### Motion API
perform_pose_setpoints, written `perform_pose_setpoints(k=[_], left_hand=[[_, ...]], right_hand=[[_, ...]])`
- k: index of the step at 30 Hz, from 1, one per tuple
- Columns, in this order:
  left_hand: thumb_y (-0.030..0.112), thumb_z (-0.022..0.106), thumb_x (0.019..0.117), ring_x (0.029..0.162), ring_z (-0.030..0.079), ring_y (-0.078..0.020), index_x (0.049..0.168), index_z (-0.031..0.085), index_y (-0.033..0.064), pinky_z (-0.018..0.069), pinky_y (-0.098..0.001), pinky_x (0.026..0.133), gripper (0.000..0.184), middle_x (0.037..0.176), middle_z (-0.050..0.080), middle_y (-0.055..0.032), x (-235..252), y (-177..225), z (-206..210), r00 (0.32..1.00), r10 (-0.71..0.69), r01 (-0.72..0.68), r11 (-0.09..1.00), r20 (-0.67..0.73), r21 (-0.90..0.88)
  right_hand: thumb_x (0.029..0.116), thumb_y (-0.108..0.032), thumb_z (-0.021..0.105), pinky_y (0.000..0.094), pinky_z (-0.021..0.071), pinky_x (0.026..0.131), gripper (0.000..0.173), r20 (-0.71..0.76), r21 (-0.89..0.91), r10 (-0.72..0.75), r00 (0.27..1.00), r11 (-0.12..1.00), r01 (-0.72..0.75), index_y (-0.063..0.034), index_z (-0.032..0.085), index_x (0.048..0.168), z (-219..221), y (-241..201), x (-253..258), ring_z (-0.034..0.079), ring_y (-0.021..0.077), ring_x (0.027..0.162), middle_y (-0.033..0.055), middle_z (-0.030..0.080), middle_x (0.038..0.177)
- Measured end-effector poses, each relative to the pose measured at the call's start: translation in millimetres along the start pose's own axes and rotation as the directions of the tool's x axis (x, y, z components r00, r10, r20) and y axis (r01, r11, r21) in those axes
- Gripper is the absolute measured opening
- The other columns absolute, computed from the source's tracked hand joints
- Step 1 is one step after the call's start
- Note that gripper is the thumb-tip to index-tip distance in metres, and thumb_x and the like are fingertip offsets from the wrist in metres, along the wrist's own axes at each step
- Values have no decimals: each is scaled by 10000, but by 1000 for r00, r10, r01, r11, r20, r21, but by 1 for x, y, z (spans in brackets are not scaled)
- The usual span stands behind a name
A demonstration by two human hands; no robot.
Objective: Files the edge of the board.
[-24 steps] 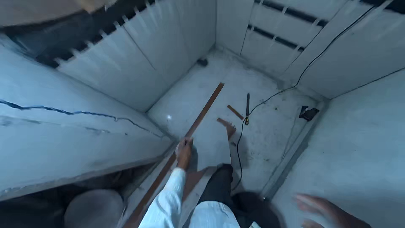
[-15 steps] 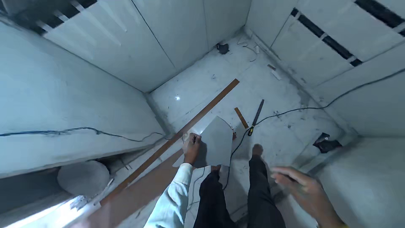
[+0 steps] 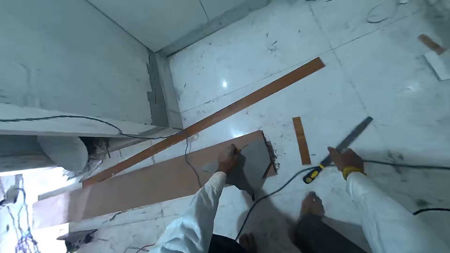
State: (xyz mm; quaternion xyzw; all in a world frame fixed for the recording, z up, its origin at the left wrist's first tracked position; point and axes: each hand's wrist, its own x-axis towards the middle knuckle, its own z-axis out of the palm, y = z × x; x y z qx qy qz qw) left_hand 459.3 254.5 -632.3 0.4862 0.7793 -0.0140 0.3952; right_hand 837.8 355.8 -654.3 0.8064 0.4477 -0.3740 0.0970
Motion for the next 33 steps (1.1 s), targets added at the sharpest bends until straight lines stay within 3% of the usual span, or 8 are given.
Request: perform_pose_setpoints(k=[6, 10, 15, 18, 20, 24, 28, 33], left_hand=[[150, 610, 1030, 1227, 595, -455, 1132, 686, -92, 424, -594, 1074, 274, 1205, 674, -275, 115, -66, 55, 919, 248, -201, 963, -308, 177], [107, 603, 989, 1141, 641, -457, 1088, 703, -57, 431, -622, 1068, 216, 1117, 707, -238, 141, -95, 105, 695, 310, -255, 950, -648, 181], [158, 530, 1050, 1229, 602, -430, 1163, 687, -47, 384, -604, 1113, 282, 1210, 686, -231, 140, -90, 104, 752, 270, -207, 963, -601, 174], [177, 475, 1075, 1268, 577, -388, 1175, 685, -26, 372, -567, 1117, 308, 1249, 670, -207, 131, -87, 104, 808, 198, -118, 977, -555, 177], [166, 481, 1071, 1246, 584, -398, 1142, 692, -35, 385, -572, 1098, 300, 1230, 672, -214, 125, -89, 110, 806, 179, -101, 981, -564, 167], [137, 504, 1057, 1196, 609, -408, 1081, 701, -45, 406, -575, 1067, 269, 1175, 683, -226, 127, -92, 115, 758, 222, -140, 974, -614, 179], [105, 492, 1056, 1232, 586, -420, 1118, 681, -68, 392, -570, 1099, 264, 1190, 668, -243, 125, -94, 109, 805, 250, -195, 968, -538, 158], [77, 527, 1027, 1277, 565, -424, 1172, 677, -84, 369, -557, 1130, 263, 1262, 655, -258, 125, -90, 101, 852, 288, -240, 957, -437, 161]], right_hand=[[935, -534, 681, 658, 406, 1043, 969, -226, 115, 155, 962, 985, -131, 105, 272, 1537, 87, 26, 64, 488, 563, 1292, 418, 420, 1443], [903, -390, 762, 750, 408, 938, 855, -404, 212, 102, 909, 977, -15, 53, 336, 1497, 102, 52, 87, 534, 631, 1176, 433, 541, 1284], [1023, -313, 550, 696, 419, 968, 595, -373, 177, 110, 922, 983, -45, 66, 416, 1461, 97, 52, 95, 572, 536, 1193, 375, 584, 1276], [1090, -207, 378, 370, 547, 663, 313, -365, 505, 70, 928, 853, 134, 49, 506, 1219, 99, 41, 60, 609, 173, 691, 109, 568, 859], [1099, -194, 347, 277, 563, 539, 209, -335, 737, 40, 941, 634, 235, -28, 473, 1118, 100, 33, 28, 584, 73, 538, -17, 532, 726], [1060, -148, 411, 270, 557, 474, 224, -310, 824, -104, 945, 467, 321, -92, 448, 1274, 118, 6, -37, 603, 79, 522, -16, 612, 814], [1074, -269, 496, 248, 490, 372, 246, -200, 783, -277, 940, 531, 324, -83, 487, 1235, 150, -17, -76, 486, 67, 404, -38, 480, 621], [1023, -203, 600, 277, 518, 391, 220, -126, 658, -399, 908, 652, 377, -23, 569, 1144, 192, -35, -93, 549, 114, 408, 15, 549, 581]])
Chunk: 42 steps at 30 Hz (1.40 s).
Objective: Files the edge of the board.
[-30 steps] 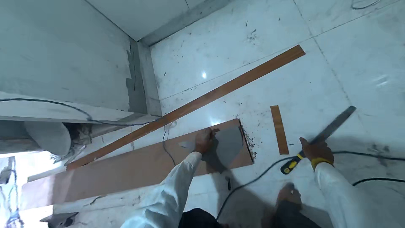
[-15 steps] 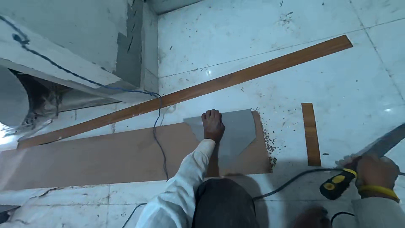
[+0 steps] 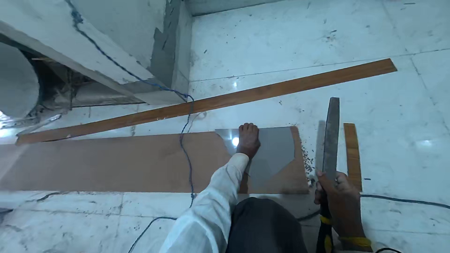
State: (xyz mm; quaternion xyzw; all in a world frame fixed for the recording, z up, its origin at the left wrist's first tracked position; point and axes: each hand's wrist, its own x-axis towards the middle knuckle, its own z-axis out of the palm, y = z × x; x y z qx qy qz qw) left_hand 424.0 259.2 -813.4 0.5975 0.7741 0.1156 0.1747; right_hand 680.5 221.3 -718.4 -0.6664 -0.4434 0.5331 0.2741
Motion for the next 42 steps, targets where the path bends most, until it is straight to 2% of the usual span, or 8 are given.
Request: perform_pose_setpoints(k=[5, 9, 11, 15, 23, 27, 31, 42], left_hand=[[113, 483, 1063, 1296, 556, -390, 1210, 666, -58, 356, -518, 1151, 290, 1290, 645, -229, -2, 0, -1, 1000, -15, 15, 1000, 27, 21], [121, 483, 1068, 1280, 566, -386, 1190, 669, -57, 363, -504, 1147, 285, 1262, 655, -225, -4, -1, 1, 1000, -19, 19, 999, -5, 43], [104, 500, 1056, 1258, 579, -387, 1164, 684, -53, 375, -510, 1138, 265, 1241, 662, -223, -4, -1, 3, 999, -20, 22, 999, -36, 31], [90, 500, 1049, 1281, 561, -388, 1169, 683, -51, 365, -517, 1139, 260, 1266, 653, -220, -4, 1, 3, 999, -40, 41, 999, -21, 21], [72, 521, 1039, 1232, 585, -404, 1091, 694, -60, 392, -529, 1108, 224, 1185, 672, -226, -5, -1, 6, 992, -50, 47, 998, -117, -36], [74, 531, 1028, 1251, 583, -421, 1118, 693, -72, 391, -555, 1116, 236, 1229, 667, -248, -5, -6, 7, 985, -75, 66, 996, -155, -62], [89, 533, 1039, 1186, 606, -431, 1078, 685, -78, 417, -560, 1071, 229, 1172, 670, -255, -5, -12, 9, 974, -87, 76, 995, -207, -59], [64, 533, 1029, 1206, 594, -421, 1073, 688, -74, 399, -545, 1089, 212, 1168, 673, -241, -4, -8, 4, 991, -29, 23, 999, -130, -49]], right_hand=[[1009, -194, 623, 273, 499, 385, 242, 70, -47, 37, 997, 998, -34, -23, 568, 1171, 20, 5, -13, 541, 121, 406, 33, 559, 586], [1025, -231, 619, 278, 469, 368, 495, 83, -80, 98, 992, 993, -91, -73, 467, 1468, 24, 5, -16, 502, 126, 395, 48, 533, 609], [1026, -240, 621, 272, 462, 368, 549, 82, -71, 113, 990, 992, -107, -95, 426, 1518, 25, 4, -17, 499, 123, 400, 47, 532, 618], [1025, -235, 624, 280, 465, 368, 542, 90, -69, 109, 990, 992, -103, -93, 437, 1514, 27, 6, -16, 502, 130, 405, 51, 538, 626], [1021, -243, 630, 280, 467, 381, 525, 100, -120, 103, 990, 989, -91, -76, 466, 1490, 28, 13, -16, 504, 129, 406, 48, 548, 622], [1029, -265, 610, 305, 501, 410, 528, 115, -183, 103, 988, 980, -81, -59, 458, 1491, 24, 17, -14, 532, 138, 431, 49, 565, 656], [1028, -265, 608, 304, 495, 401, 518, 115, -187, 80, 990, 981, -58, -57, 471, 1482, 22, 20, -12, 523, 139, 418, 49, 560, 639], [1031, -252, 612, 290, 495, 397, 513, 115, -203, 114, 987, 975, -89, -62, 468, 1485, 28, 19, -15, 530, 133, 419, 45, 560, 636]])
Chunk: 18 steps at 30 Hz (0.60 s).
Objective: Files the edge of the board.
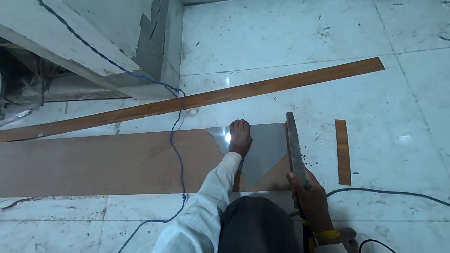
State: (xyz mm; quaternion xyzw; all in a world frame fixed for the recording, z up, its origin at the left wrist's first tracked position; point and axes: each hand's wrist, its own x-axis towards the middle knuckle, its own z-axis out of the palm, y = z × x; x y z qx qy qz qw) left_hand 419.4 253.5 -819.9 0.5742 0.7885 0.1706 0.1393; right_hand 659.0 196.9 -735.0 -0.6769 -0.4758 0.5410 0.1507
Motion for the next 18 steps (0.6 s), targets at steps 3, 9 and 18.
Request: perform_pose_setpoints(k=[3, 9, 18], left_hand=[[62, 537, 1025, 1224, 585, -410, 1095, 688, -68, 393, -533, 1100, 211, 1193, 667, -234, 1, 0, -2, 999, -8, 8, 1000, 37, 5], [65, 505, 1037, 1241, 584, -399, 1154, 673, -77, 378, -524, 1117, 249, 1232, 661, -236, 1, 1, -8, 994, -6, 2, 999, 106, 37], [70, 488, 1048, 1320, 545, -389, 1171, 669, -68, 356, -548, 1139, 259, 1283, 651, -228, 2, -1, -7, 992, -16, 15, 1000, 122, 15]], right_hand=[[1036, -248, 604, 290, 492, 393, 503, 0, -4, 6, 1000, 1000, -6, -55, 469, 1481, 3, -1, -1, 530, 129, 414, 43, 555, 623], [1036, -258, 603, 279, 500, 395, 494, 23, -7, -3, 1000, 1000, 4, -35, 474, 1457, 11, -5, -4, 542, 120, 415, 35, 558, 614], [1051, -162, 556, 333, 605, 520, 268, 150, -14, 21, 988, 1000, -19, -5, 485, 1257, 27, -27, 2, 674, 190, 541, 91, 674, 751]])
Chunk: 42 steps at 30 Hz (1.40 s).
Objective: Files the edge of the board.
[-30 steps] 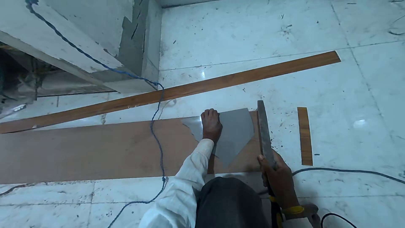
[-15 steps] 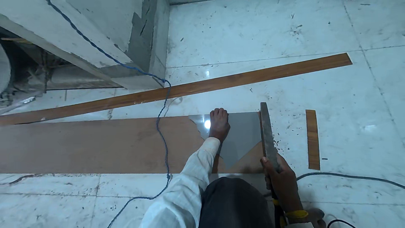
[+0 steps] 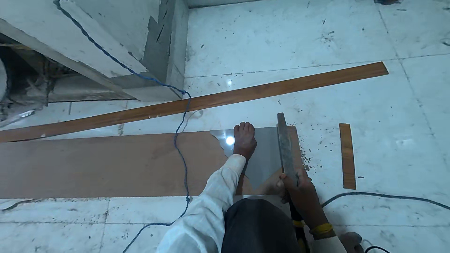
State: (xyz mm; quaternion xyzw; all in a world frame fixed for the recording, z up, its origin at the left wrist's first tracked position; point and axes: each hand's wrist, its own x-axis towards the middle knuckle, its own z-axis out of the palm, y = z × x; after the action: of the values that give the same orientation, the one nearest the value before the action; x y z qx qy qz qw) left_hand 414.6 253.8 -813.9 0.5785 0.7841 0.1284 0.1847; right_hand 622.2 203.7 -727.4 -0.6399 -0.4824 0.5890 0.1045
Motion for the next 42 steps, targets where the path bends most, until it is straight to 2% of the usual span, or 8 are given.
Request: perform_pose_setpoints(k=[5, 8, 16, 19, 22, 26, 38, 42], left_hand=[[58, 528, 1033, 1120, 630, -400, 1074, 675, -84, 443, -530, 1029, 208, 1131, 677, -236, 3, -6, -2, 998, 39, -43, 994, -47, -96], [87, 517, 1051, 1117, 627, -390, 1078, 671, -69, 448, -518, 1012, 221, 1125, 676, -223, 4, -8, -6, 999, 38, -38, 996, 0, -82], [75, 509, 1045, 1135, 618, -387, 1083, 678, -54, 450, -507, 1015, 215, 1120, 676, -211, 8, -6, -5, 999, -24, 26, 997, 25, -78], [70, 511, 1044, 1123, 626, -404, 1076, 684, -69, 459, -520, 1004, 224, 1117, 679, -227, 6, -6, -3, 1000, -10, 8, 996, -15, -94], [72, 497, 1051, 1145, 616, -402, 1097, 678, -65, 451, -516, 1023, 231, 1137, 673, -226, 4, -5, -3, 1000, -24, 23, 995, -12, -94], [88, 487, 1063, 1158, 618, -398, 1111, 687, -57, 456, -520, 1032, 251, 1154, 677, -226, 3, -5, -1, 999, -22, 18, 995, -39, -96], [63, 521, 1046, 1148, 623, -416, 1075, 691, -82, 441, -526, 1056, 225, 1141, 679, -248, 2, 3, 6, 987, -69, 48, 989, -145, -142], [56, 520, 1043, 1128, 623, -420, 1069, 691, -83, 450, -522, 1039, 222, 1135, 678, -247, 4, 0, 7, 982, -97, 65, 979, -163, -193]], right_hand=[[1069, -230, 525, 364, 575, 508, 597, 35, -54, -55, 998, 997, 57, -104, 267, 1593, 13, -15, 13, 611, 186, 511, 77, 603, 717], [1089, -247, 474, 383, 580, 533, 622, 66, -89, -66, 996, 993, 72, -179, 195, 1640, 16, -23, 19, 616, 201, 535, 82, 603, 723], [1071, -252, 530, 402, 545, 536, 606, -43, -264, -21, 999, 965, 9, -155, 283, 1616, 24, -17, 33, 599, 217, 543, 113, 641, 777], [953, -257, 733, 558, 553, 742, 600, -276, -340, -140, 951, 940, 40, -2, 504, 1445, 25, -2, 34, 689, 364, 806, 242, 692, 999], [855, -161, 826, 608, 515, 800, 696, -392, -326, -189, 901, 944, 56, 36, 468, 1419, 19, 12, 47, 662, 426, 913, 265, 672, 1008], [871, -147, 816, 589, 553, 735, 696, -347, -329, -78, 935, 943, -44, -17, 440, 1441, 8, 15, 68, 683, 404, 811, 255, 668, 1009], [864, -99, 818, 604, 536, 833, 667, -305, -409, -149, 941, 912, 12, 1, 472, 1425, 3, 2, 84, 675, 442, 937, 299, 627, 1173], [889, -100, 792, 525, 564, 679, 643, -183, -356, -98, 978, 934, 27, -74, 465, 1441, -15, 11, 88, 666, 343, 722, 242, 648, 1043]])
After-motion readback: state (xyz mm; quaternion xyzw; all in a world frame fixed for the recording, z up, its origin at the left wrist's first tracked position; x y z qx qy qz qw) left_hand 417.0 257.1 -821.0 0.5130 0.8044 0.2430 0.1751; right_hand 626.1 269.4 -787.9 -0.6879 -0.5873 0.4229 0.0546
